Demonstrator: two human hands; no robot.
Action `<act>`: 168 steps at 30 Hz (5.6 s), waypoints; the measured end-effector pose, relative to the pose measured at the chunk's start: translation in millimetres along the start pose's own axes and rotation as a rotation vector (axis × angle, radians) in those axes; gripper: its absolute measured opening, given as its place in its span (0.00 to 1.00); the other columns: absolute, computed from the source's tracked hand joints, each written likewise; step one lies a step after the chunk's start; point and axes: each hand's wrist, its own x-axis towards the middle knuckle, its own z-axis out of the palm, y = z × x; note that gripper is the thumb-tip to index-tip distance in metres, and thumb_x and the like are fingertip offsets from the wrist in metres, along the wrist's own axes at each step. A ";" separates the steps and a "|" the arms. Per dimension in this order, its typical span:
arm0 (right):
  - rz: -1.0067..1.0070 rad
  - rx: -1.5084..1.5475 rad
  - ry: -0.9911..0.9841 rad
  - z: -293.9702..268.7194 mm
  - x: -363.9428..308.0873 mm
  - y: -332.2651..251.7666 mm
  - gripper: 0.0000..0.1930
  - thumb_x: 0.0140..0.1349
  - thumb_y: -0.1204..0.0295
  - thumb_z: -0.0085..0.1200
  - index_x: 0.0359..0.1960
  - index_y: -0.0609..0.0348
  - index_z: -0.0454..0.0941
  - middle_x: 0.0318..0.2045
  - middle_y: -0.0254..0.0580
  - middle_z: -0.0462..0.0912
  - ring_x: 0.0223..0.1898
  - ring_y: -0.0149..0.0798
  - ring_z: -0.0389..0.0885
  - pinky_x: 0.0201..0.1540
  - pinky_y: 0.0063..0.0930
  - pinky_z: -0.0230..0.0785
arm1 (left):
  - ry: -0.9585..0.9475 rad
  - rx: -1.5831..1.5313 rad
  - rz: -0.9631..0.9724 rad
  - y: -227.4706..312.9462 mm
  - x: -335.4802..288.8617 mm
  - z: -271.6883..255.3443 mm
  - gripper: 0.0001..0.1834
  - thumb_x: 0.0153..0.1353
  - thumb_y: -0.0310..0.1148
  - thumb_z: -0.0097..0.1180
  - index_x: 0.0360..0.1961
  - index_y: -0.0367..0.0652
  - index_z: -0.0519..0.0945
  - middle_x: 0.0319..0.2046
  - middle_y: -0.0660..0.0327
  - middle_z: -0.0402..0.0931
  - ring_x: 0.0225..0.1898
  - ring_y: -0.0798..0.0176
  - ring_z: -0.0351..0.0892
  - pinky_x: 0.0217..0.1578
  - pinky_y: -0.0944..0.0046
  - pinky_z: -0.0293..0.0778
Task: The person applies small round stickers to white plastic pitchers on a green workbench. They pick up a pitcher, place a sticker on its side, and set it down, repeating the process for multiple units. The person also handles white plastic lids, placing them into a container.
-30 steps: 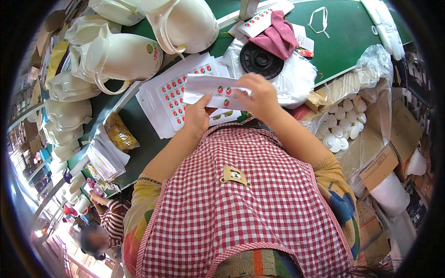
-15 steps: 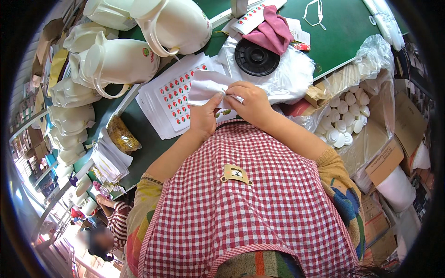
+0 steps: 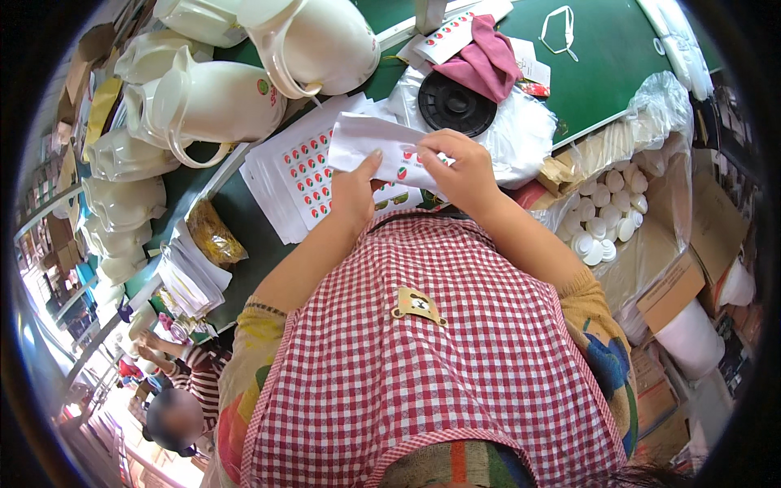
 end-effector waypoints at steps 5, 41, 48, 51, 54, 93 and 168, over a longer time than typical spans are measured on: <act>-0.665 -0.280 -0.069 31.0 12.3 -38.7 0.09 0.46 0.74 0.61 0.32 0.53 0.82 0.36 0.36 0.82 0.37 0.38 0.81 0.38 0.31 0.72 | -0.036 0.145 0.035 -10.0 22.4 0.9 0.16 0.62 0.30 0.56 0.51 0.36 0.74 0.41 0.56 0.79 0.38 0.57 0.81 0.35 0.57 0.80; -0.131 -0.250 0.019 8.4 -1.0 20.7 0.08 0.51 0.73 0.63 0.31 0.62 0.81 0.34 0.44 0.84 0.36 0.46 0.83 0.40 0.32 0.75 | -0.212 -0.131 -0.081 -2.1 5.0 16.0 0.17 0.63 0.25 0.56 0.53 0.37 0.71 0.47 0.55 0.76 0.46 0.58 0.79 0.45 0.60 0.79; -0.090 -0.119 -0.031 11.8 -1.0 25.3 0.07 0.53 0.70 0.59 0.30 0.60 0.82 0.33 0.43 0.83 0.35 0.46 0.82 0.38 0.35 0.74 | -0.192 -0.149 -0.035 -4.1 3.5 16.3 0.18 0.58 0.22 0.61 0.50 0.41 0.73 0.44 0.58 0.77 0.43 0.61 0.79 0.45 0.60 0.77; -0.023 -0.062 -0.033 12.9 -1.7 25.8 0.07 0.54 0.70 0.58 0.31 0.60 0.82 0.33 0.43 0.83 0.35 0.46 0.82 0.38 0.34 0.74 | -0.168 -0.145 -0.052 -6.1 5.9 13.3 0.18 0.58 0.21 0.60 0.50 0.40 0.73 0.44 0.58 0.77 0.43 0.61 0.79 0.42 0.63 0.79; 0.002 -0.060 -0.049 11.0 -2.3 27.7 0.06 0.55 0.73 0.58 0.32 0.63 0.81 0.33 0.45 0.83 0.36 0.45 0.82 0.40 0.31 0.74 | -0.156 -0.140 -0.054 -3.9 3.0 16.6 0.18 0.58 0.21 0.61 0.50 0.40 0.73 0.43 0.58 0.77 0.42 0.61 0.79 0.41 0.63 0.78; -0.235 -0.271 -0.009 17.5 -2.7 24.7 0.14 0.45 0.72 0.65 0.35 0.56 0.78 0.39 0.40 0.80 0.44 0.46 0.77 0.47 0.40 0.68 | -0.034 -0.131 -0.158 -4.5 16.5 10.2 0.16 0.62 0.29 0.58 0.49 0.35 0.74 0.41 0.54 0.79 0.35 0.58 0.82 0.37 0.62 0.81; -0.508 -0.447 -0.028 -41.0 48.9 -49.4 0.07 0.45 0.78 0.62 0.26 0.56 0.78 0.29 0.36 0.83 0.28 0.38 0.82 0.30 0.29 0.74 | -0.258 0.115 0.113 125.1 70.0 66.1 0.14 0.63 0.32 0.57 0.46 0.35 0.72 0.38 0.54 0.79 0.42 0.58 0.82 0.44 0.60 0.80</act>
